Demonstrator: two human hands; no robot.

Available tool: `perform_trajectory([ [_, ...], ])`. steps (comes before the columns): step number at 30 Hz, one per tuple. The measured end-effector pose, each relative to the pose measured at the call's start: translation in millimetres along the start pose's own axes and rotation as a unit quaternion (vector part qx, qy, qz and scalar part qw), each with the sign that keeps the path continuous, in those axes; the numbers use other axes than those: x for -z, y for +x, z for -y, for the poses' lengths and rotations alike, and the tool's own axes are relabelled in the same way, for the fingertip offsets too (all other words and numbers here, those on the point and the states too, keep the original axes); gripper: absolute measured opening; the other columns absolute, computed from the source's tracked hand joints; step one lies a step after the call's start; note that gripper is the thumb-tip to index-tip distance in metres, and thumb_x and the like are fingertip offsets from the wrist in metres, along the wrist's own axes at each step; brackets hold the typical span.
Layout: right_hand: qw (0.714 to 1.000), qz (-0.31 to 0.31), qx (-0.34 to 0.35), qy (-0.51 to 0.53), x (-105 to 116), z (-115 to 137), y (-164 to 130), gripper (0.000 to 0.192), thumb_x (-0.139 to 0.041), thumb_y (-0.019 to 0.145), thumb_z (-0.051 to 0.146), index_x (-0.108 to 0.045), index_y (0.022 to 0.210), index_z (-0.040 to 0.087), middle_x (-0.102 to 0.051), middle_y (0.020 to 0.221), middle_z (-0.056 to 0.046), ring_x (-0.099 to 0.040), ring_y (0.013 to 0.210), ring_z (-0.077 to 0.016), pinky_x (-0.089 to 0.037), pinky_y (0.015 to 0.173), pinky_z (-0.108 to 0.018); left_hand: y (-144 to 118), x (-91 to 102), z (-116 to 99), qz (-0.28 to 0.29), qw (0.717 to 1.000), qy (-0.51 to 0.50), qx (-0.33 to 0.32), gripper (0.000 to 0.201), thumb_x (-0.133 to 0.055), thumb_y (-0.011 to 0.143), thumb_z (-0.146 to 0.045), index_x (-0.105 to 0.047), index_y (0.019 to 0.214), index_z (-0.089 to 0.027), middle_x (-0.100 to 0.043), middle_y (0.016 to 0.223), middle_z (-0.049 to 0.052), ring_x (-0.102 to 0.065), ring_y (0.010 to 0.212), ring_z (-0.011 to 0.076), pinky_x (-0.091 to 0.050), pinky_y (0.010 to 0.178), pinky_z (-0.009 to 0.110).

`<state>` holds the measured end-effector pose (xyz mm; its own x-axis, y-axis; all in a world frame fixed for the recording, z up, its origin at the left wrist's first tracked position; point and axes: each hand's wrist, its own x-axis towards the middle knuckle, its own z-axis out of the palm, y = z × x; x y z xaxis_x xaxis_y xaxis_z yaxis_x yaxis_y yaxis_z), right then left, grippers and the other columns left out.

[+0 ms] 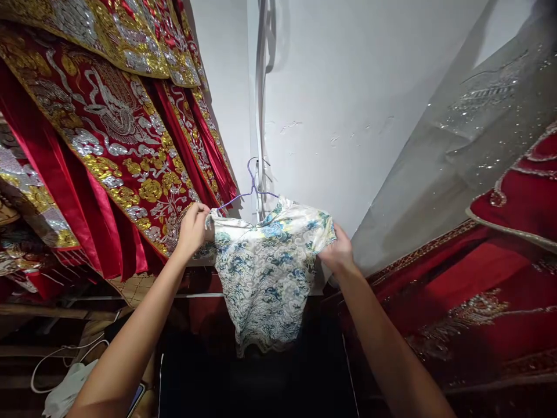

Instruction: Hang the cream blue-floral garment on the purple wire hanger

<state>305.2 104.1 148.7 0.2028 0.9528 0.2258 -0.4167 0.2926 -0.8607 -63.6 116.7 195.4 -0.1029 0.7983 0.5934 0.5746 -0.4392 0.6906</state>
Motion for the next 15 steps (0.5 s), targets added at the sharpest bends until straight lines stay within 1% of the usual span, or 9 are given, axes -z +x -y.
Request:
perform_trajectory([
  [2, 0.998, -0.013, -0.033, 0.055, 2, 15, 8, 0.028, -0.060, 0.085, 0.049, -0.070, 0.096, 0.025, -0.073, 0.092, -0.006, -0.069, 0.101, -0.0282, -0.058, 0.086, -0.046, 1, -3.0, -1, 0.026, 1.000, 0.006, -0.012, 0.012, -0.053, 0.082, -0.022, -0.057, 0.093, -0.020, -0.059, 0.089, 0.003, -0.054, 0.077, 0.0175, -0.043, 0.070, 0.028],
  [5, 0.996, 0.011, -0.037, 0.077, -10, 45, 17, 0.019, -0.068, 0.080, 0.037, -0.069, 0.093, 0.023, -0.073, 0.086, -0.004, -0.070, 0.101, -0.0275, -0.057, 0.091, -0.045, 8, -9.9, -10, 0.033, 0.999, -0.001, -0.016, 0.023, -0.058, 0.081, -0.023, -0.058, 0.103, -0.021, -0.060, 0.095, 0.003, -0.056, 0.080, 0.0182, -0.044, 0.072, 0.029],
  [8, 0.992, 0.101, -0.017, 0.070, -40, 68, 12, 0.023, -0.069, 0.080, 0.039, -0.068, 0.096, 0.022, -0.073, 0.089, -0.004, -0.069, 0.101, -0.0272, -0.056, 0.092, -0.045, 19, -15.0, -20, 0.055, 0.998, -0.022, -0.023, 0.036, -0.059, 0.082, -0.025, -0.057, 0.118, -0.023, -0.063, 0.105, 0.005, -0.058, 0.089, 0.0203, -0.046, 0.077, 0.032],
  [10, 0.977, 0.208, -0.024, 0.046, -58, 74, -1, 0.033, -0.069, 0.080, 0.047, -0.069, 0.101, 0.022, -0.073, 0.093, -0.005, -0.069, 0.103, -0.0276, -0.056, 0.091, -0.044, 23, -17.4, -25, 0.073, 0.995, -0.054, -0.034, 0.037, -0.060, 0.083, -0.025, -0.058, 0.120, -0.023, -0.064, 0.106, 0.005, -0.059, 0.092, 0.0210, -0.047, 0.081, 0.034],
  [11, 0.958, 0.283, -0.040, 0.024, -65, 73, -10, 0.039, -0.069, 0.079, 0.051, -0.069, 0.105, 0.021, -0.074, 0.097, -0.006, -0.068, 0.104, -0.0279, -0.056, 0.091, -0.044, 23, -18.4, -27, 0.085, 0.993, -0.072, -0.037, 0.033, -0.060, 0.083, -0.025, -0.060, 0.116, -0.021, -0.065, 0.103, 0.005, -0.060, 0.092, 0.0210, -0.047, 0.082, 0.034],
  [12, 0.926, 0.372, -0.064, -0.007, -68, 70, -19, 0.046, -0.070, 0.078, 0.053, -0.068, 0.109, 0.019, -0.073, 0.102, -0.008, -0.067, 0.106, -0.0282, -0.055, 0.092, -0.044, 20, -19.3, -28, 0.105, 0.990, -0.087, -0.040, 0.028, -0.061, 0.084, -0.027, -0.062, 0.111, -0.020, -0.066, 0.099, 0.005, -0.061, 0.090, 0.0209, -0.048, 0.082, 0.035],
  [13, 0.880, 0.463, -0.097, -0.047, -69, 64, -28, 0.053, -0.072, 0.077, 0.054, -0.068, 0.114, 0.017, -0.072, 0.107, -0.010, -0.066, 0.108, -0.0284, -0.053, 0.095, -0.043, 16, -20.2, -28, 0.133, 0.985, -0.099, -0.042, 0.023, -0.061, 0.085, -0.030, -0.064, 0.106, -0.019, -0.067, 0.096, 0.006, -0.062, 0.088, 0.0208, -0.048, 0.082, 0.035],
  [14, 0.825, 0.541, -0.133, -0.095, -67, 57, -36, 0.058, -0.074, 0.076, 0.053, -0.066, 0.119, 0.015, -0.071, 0.112, -0.012, -0.065, 0.110, -0.0285, -0.051, 0.097, -0.043, 9, -21.0, -28, 0.165, 0.979, -0.109, -0.043, 0.022, -0.061, 0.087, -0.033, -0.066, 0.102, -0.018, -0.067, 0.095, 0.006, -0.062, 0.088, 0.0209, -0.049, 0.083, 0.036],
  [15, 0.776, 0.591, -0.162, -0.151, -63, 46, -42, 0.060, -0.075, 0.077, 0.051, -0.065, 0.124, 0.015, -0.069, 0.117, -0.013, -0.065, 0.112, -0.0284, -0.050, 0.099, -0.043, 1, -21.9, -28, 0.194, 0.973, -0.119, -0.045, 0.023, -0.060, 0.089, -0.036, -0.067, 0.101, -0.018, -0.068, 0.096, 0.007, -0.063, 0.089, 0.0212, -0.049, 0.085, 0.037],
])
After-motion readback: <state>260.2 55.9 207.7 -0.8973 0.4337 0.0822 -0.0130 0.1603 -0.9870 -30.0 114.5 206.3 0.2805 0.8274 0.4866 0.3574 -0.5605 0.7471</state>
